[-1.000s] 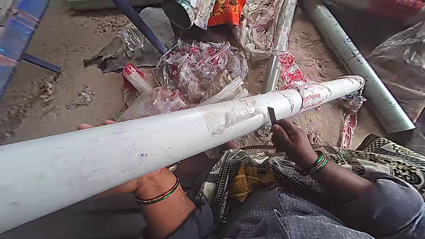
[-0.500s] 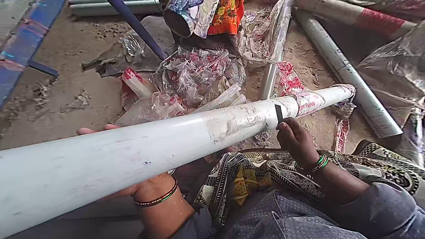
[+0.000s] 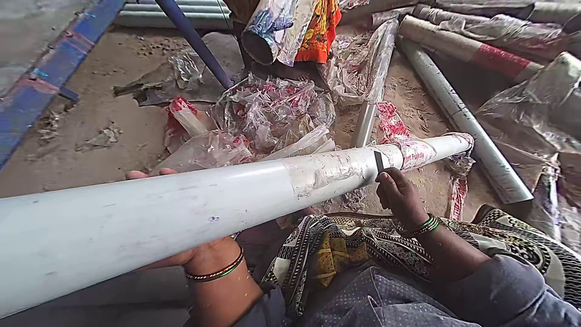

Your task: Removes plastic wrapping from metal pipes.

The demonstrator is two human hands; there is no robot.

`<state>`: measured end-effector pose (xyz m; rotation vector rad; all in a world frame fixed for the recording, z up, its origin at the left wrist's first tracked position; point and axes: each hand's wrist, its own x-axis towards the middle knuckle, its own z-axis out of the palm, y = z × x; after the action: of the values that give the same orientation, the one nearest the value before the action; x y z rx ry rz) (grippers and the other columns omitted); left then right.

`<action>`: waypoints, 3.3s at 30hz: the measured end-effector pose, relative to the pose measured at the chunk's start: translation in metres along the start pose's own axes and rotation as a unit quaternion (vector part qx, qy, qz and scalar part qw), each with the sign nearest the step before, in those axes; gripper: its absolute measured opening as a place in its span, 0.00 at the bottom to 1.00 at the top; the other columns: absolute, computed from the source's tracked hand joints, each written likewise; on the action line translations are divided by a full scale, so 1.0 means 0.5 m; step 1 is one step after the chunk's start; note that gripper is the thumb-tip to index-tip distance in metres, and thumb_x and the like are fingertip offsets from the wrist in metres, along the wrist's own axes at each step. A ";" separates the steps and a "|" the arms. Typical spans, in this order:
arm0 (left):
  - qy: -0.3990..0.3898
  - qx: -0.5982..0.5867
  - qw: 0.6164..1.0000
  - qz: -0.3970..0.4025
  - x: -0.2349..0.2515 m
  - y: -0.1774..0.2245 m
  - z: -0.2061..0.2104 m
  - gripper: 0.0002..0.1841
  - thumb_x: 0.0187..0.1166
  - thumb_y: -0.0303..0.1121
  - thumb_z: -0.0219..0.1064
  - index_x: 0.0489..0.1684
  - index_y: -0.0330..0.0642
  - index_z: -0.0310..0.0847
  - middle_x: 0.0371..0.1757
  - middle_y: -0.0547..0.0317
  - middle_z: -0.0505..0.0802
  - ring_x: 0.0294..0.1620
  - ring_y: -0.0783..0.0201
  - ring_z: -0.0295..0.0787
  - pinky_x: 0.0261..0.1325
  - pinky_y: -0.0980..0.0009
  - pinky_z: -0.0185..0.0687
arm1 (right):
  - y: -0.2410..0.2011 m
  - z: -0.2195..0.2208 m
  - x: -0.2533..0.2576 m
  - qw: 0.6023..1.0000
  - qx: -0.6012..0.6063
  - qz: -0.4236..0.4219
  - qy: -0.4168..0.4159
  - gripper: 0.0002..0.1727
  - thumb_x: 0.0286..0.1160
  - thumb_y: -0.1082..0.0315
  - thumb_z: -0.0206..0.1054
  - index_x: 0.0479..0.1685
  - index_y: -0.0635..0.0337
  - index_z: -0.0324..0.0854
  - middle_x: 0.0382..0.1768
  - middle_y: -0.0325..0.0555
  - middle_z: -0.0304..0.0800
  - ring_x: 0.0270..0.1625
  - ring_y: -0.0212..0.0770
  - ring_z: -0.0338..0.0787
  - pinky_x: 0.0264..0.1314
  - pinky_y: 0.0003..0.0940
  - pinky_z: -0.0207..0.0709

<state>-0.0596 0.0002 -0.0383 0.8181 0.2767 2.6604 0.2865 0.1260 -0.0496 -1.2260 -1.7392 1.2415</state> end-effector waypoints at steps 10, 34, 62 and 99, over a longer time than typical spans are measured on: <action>0.030 0.029 0.999 0.014 0.001 -0.008 0.010 0.36 0.70 0.53 0.71 0.68 0.33 0.69 0.70 0.40 0.84 0.74 0.45 0.80 0.74 0.49 0.78 | -0.011 0.002 -0.003 1.000 0.004 -0.007 -0.012 0.17 0.92 0.62 0.46 0.45 0.64 0.77 0.15 0.23 0.70 0.16 0.16 0.70 0.23 0.15 0.69; 0.159 0.145 0.973 0.089 0.002 -0.021 0.034 0.46 0.82 0.70 0.30 0.75 0.34 0.61 0.65 0.42 0.85 0.69 0.50 0.83 0.69 0.48 0.80 | 0.011 0.053 -0.012 1.000 0.006 -0.001 -0.015 0.18 0.92 0.64 0.44 0.50 0.70 0.75 0.16 0.29 0.74 0.18 0.22 0.77 0.26 0.22 0.77; 0.224 -0.026 0.969 0.100 0.019 -0.025 0.109 0.41 0.84 0.68 0.23 0.75 0.46 0.63 0.63 0.50 0.83 0.69 0.55 0.80 0.71 0.47 0.77 | -0.064 0.107 -0.037 0.993 0.078 0.047 0.077 0.16 0.95 0.68 0.36 0.44 0.62 0.69 0.12 0.28 0.74 0.13 0.22 0.77 0.19 0.18 0.75; 0.246 -0.013 0.965 0.086 0.011 -0.013 0.126 0.41 0.84 0.64 0.14 0.69 0.46 0.66 0.59 0.53 0.85 0.66 0.58 0.83 0.69 0.51 0.80 | -0.066 0.127 -0.032 0.988 0.082 0.068 0.110 0.16 0.96 0.67 0.38 0.43 0.63 0.69 0.09 0.29 0.68 0.10 0.21 0.71 0.16 0.16 0.69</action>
<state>-0.0260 0.0138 0.0140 0.1625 0.2979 2.9933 0.2254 0.0869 -0.0392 -1.3469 -1.3884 1.2482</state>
